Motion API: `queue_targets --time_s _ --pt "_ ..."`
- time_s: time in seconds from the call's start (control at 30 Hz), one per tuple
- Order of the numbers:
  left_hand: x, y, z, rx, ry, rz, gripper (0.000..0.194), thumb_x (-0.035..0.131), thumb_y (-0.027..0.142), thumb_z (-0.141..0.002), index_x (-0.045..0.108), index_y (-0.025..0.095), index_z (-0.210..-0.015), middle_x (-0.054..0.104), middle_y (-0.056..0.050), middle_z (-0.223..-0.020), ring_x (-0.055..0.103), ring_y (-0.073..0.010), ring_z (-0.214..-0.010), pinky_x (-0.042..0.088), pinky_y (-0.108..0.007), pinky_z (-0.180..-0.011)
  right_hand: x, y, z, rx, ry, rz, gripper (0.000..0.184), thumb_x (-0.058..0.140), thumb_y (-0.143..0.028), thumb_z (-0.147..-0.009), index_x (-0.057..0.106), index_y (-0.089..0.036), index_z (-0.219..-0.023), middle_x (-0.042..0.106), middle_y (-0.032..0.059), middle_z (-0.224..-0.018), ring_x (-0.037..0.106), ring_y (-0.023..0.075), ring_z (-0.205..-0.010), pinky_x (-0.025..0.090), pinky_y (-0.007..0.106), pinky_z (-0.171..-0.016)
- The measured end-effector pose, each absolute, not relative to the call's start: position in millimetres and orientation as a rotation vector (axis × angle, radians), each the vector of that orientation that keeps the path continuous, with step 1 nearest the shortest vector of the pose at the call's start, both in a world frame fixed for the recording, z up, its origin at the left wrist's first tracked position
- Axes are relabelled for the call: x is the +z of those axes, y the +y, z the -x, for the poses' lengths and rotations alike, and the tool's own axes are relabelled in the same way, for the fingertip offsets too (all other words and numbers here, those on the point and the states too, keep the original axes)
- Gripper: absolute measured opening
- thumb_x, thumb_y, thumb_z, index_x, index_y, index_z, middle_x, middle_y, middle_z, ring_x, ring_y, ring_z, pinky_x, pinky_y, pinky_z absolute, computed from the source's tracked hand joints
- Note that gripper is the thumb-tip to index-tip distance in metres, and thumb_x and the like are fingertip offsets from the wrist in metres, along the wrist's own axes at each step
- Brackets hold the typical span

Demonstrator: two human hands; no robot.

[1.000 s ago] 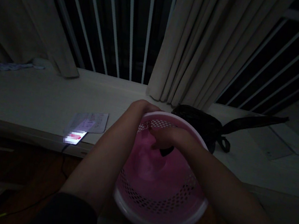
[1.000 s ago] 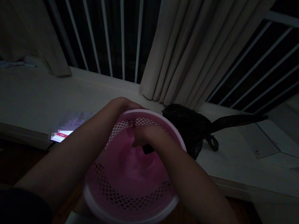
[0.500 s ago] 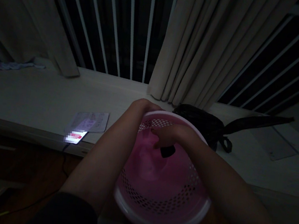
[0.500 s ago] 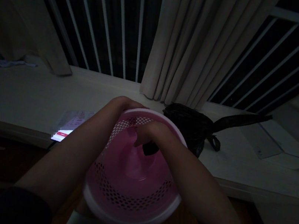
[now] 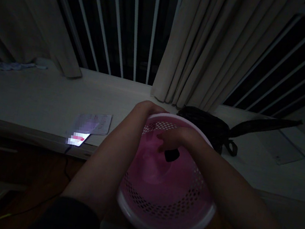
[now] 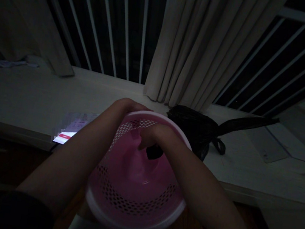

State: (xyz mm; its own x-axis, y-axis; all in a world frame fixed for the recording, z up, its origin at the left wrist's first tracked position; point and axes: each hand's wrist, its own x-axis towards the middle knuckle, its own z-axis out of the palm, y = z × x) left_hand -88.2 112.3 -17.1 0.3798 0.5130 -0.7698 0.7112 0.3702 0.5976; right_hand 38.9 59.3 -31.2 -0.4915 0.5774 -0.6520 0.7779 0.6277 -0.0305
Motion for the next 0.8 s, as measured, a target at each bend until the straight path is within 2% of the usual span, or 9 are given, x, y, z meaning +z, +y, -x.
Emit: queue_targets --time_s 0.27,0.43,0.6,0.7,0.8 --pt "-14.0 108.1 86.7 -0.161 1.293 -1.279 0.048 0.044 0.050 -0.079 0.059 0.018 -0.111 0.069 -0.009 -0.101 0.060 -0.0298 -0.101 0.049 -0.037 -0.080 -27.5 56.4 -40.8 -0.426 2.246 -1.080 0.056 0.060 -0.047 -0.074 0.060 -0.007 -0.114 0.062 0.0120 -0.099 0.057 0.0236 -0.096 0.043 0.033 -0.084" --pt "-11.2 103.8 86.0 -0.155 1.270 -1.241 0.049 0.044 0.050 -0.080 0.058 0.016 -0.113 0.069 -0.010 -0.102 0.061 -0.0288 -0.100 0.049 -0.036 -0.080 -22.6 53.5 -39.6 -0.401 2.231 -1.053 0.056 0.058 -0.047 -0.076 0.059 -0.009 -0.117 0.061 0.0127 -0.104 0.059 0.0239 -0.094 0.043 0.036 -0.086" --pt "-14.6 107.3 86.2 -0.182 1.215 -1.229 0.050 0.040 0.050 -0.082 0.056 0.018 -0.117 0.068 -0.008 -0.106 0.061 -0.0252 -0.101 0.048 -0.032 -0.082 -16.3 50.2 -39.9 -0.411 2.243 -1.124 0.061 0.064 -0.045 -0.071 0.055 -0.015 -0.124 0.059 0.0117 -0.113 0.054 0.0264 -0.108 0.040 0.037 -0.096" --pt "-16.0 109.1 86.1 -0.207 1.207 -1.275 0.053 0.035 0.049 -0.084 0.055 0.016 -0.119 0.068 -0.009 -0.106 0.061 -0.0260 -0.102 0.049 -0.034 -0.082 -12.6 48.2 -40.2 -0.381 2.257 -1.087 0.068 0.062 -0.046 -0.073 0.047 -0.015 -0.132 0.054 0.0112 -0.122 0.049 0.0269 -0.115 0.037 0.038 -0.101" --pt "-16.0 109.8 86.2 -0.217 1.200 -1.317 0.058 0.030 0.052 -0.084 0.056 0.015 -0.119 0.069 -0.010 -0.103 0.061 -0.0276 -0.101 0.049 -0.036 -0.083 -11.6 47.0 -40.0 -0.359 2.263 -1.076 0.071 0.063 -0.046 -0.072 0.045 -0.017 -0.134 0.055 0.0104 -0.122 0.050 0.0269 -0.115 0.037 0.037 -0.101"
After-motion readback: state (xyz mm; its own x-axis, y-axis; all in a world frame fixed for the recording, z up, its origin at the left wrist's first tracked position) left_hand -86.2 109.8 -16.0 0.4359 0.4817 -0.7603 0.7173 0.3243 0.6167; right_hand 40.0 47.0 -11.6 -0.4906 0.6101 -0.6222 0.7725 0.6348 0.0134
